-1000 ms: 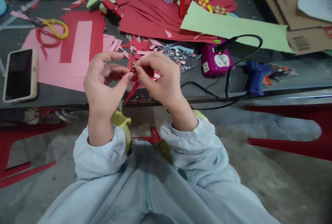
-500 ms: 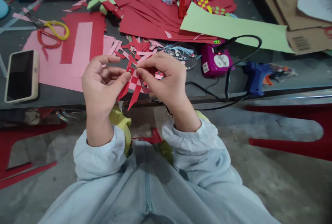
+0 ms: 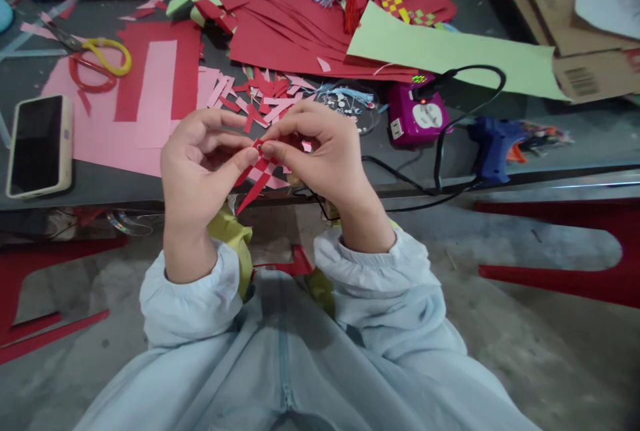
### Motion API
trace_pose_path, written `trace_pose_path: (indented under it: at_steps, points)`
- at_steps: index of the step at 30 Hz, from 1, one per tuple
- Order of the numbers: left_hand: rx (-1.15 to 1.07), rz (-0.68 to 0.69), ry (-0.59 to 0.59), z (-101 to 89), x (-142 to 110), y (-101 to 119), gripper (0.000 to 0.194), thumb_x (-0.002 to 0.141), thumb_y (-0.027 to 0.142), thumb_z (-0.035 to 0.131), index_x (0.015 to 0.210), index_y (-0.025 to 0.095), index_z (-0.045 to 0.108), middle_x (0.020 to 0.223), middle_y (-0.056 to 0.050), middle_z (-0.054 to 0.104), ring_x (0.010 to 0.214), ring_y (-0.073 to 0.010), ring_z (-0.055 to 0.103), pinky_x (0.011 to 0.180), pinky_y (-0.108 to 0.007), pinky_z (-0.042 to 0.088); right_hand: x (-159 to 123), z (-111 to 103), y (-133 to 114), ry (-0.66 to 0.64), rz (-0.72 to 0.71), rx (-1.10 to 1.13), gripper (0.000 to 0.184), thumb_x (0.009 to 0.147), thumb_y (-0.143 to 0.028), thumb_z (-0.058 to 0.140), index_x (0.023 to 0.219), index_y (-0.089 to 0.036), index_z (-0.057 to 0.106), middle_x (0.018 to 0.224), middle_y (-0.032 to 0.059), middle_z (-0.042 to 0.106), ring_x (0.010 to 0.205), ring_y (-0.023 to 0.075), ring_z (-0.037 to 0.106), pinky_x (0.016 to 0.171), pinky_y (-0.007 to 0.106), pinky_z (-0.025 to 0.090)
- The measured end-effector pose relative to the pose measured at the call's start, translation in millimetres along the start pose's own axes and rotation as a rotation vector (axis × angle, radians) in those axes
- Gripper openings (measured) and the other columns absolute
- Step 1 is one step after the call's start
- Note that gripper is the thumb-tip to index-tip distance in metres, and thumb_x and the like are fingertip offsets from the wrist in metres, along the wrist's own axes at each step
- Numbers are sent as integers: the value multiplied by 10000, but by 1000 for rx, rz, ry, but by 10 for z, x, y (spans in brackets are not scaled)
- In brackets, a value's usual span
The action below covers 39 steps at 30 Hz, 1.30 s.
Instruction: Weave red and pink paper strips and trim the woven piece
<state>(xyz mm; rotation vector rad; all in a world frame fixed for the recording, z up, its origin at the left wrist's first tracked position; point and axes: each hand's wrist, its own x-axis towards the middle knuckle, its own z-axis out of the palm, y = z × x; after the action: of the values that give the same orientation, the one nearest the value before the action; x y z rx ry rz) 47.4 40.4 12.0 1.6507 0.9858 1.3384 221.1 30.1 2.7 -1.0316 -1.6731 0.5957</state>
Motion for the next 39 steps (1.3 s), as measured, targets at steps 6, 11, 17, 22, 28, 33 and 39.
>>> trace_pose_path:
  at_steps: [6,11,17,22,28,33,39]
  points:
    - [-34,16,-26,-17,4,1,344,660,263,874,932,251,664,737,39,720,688,-136,719,560,-220,557,5,3,9,-65,-23,78,188,931,-332,606,813,-186,618,778,16,590,706,121,537,676,292,477]
    - [-35,5,1,-7,8,7,325,667,272,871,914,239,663,752,36,728,697,-125,721,570,-210,552,-1,33,20,-82,-5,123,242,966,-400,544,850,-192,583,780,12,590,712,121,551,714,303,500]
    - [22,-23,29,4,0,14,319,672,307,874,904,254,661,755,34,719,706,-144,708,562,-264,532,1,37,31,10,63,43,289,969,-472,511,875,-208,583,814,19,592,735,130,574,716,304,519]
    - [81,-87,68,5,-14,56,266,715,317,835,902,249,659,774,20,711,741,-149,707,616,-275,552,10,24,56,44,85,-4,306,962,-500,513,867,-218,585,835,28,600,765,140,589,703,306,537]
    - [76,-135,49,-3,-11,57,292,721,327,828,918,244,631,788,12,687,769,-160,705,663,-280,575,-11,19,13,79,94,100,268,976,-492,490,915,-238,550,971,35,654,745,116,610,678,294,557]
    - [105,-157,44,-7,-7,26,284,714,288,827,926,243,643,755,20,684,729,-148,697,627,-257,572,-14,26,6,-3,125,245,310,980,-552,427,958,-250,495,1038,26,681,705,90,621,589,249,537]
    - [109,-139,61,6,5,32,269,692,283,837,877,239,648,748,25,693,710,-135,694,618,-236,571,-1,81,71,30,175,259,277,953,-511,525,912,-237,536,777,-18,640,684,99,646,601,254,570]
